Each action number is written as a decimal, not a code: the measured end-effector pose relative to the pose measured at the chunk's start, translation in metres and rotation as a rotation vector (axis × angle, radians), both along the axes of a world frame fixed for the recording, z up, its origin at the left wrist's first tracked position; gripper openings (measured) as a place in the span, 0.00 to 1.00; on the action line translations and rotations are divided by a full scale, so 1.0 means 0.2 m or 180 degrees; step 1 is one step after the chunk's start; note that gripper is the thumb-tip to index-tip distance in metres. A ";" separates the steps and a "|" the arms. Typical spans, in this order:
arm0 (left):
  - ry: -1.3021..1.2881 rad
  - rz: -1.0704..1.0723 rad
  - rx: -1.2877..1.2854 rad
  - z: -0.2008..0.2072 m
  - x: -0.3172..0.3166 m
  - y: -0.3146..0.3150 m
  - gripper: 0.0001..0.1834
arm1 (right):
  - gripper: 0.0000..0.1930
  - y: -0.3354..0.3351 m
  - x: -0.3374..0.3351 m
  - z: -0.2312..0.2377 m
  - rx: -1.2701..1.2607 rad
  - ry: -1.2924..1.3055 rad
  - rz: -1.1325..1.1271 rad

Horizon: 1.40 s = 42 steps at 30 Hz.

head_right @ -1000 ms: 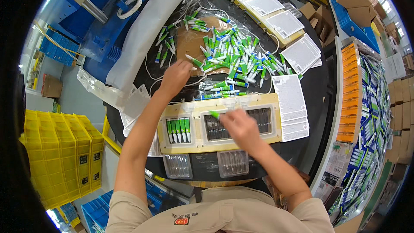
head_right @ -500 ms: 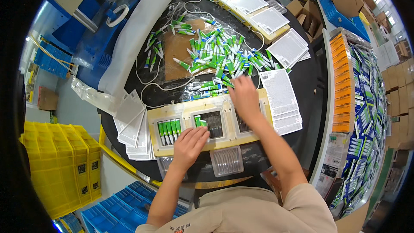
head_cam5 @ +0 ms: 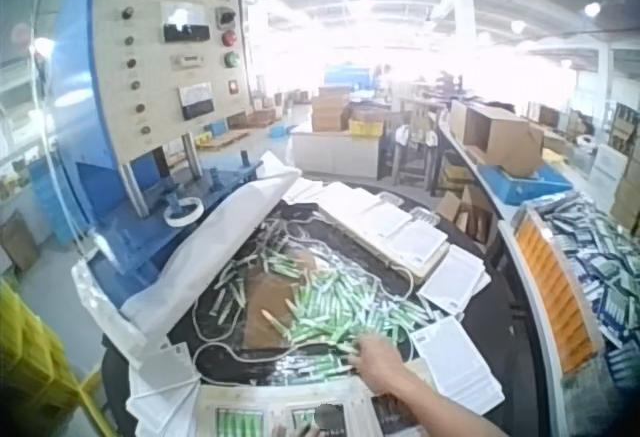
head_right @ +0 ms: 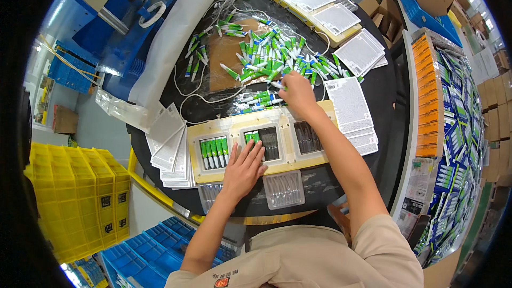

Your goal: The person repeatedly places green cylindrical batteries into a three-compartment wooden jig, then covers each compartment with a white paper sheet. The person continues this cycle, moving completed units aside and refilling the jig from a pile of batteries on the table.

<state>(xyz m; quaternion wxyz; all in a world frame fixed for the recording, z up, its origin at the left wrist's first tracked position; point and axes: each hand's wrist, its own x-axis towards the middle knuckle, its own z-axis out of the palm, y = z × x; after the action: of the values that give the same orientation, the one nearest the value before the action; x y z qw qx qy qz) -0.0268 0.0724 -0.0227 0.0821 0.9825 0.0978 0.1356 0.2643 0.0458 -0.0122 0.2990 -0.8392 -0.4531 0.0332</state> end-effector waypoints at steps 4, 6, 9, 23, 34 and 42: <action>0.0025 0.0029 -0.0054 -0.02 -0.02 0.00 0.29 | 0.08 -0.26 -0.21 0.09 0.1347 0.1535 0.0015; 0.0032 0.0005 -0.0148 -0.03 -0.03 -0.01 0.31 | 0.10 -0.34 -0.39 0.08 0.1372 0.1465 0.0146; 0.0041 0.0244 -0.0317 -0.05 -0.04 -0.02 0.35 | 0.08 -0.40 -0.63 0.02 0.1360 0.0597 0.0162; 0.0126 0.0237 -0.0490 -0.07 -0.07 -0.02 0.35 | 0.12 -0.40 -0.79 -0.07 0.1291 -0.0439 0.0253; -0.0009 0.0304 -0.0553 -0.10 -0.07 -0.02 0.35 | 0.15 -0.41 -0.74 0.01 0.0445 0.0122 0.1108; -0.0044 0.0322 -0.0480 -0.08 -0.08 -0.02 0.36 | 0.10 0.07 -0.23 -0.05 0.0598 -0.0020 0.0557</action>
<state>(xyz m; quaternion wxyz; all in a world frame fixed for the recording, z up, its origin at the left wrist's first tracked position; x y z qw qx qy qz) -0.0423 0.0681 -0.0396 0.1496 0.9664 0.1566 0.1386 0.2190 0.0598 -0.0221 0.3708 -0.7648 -0.5266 0.0140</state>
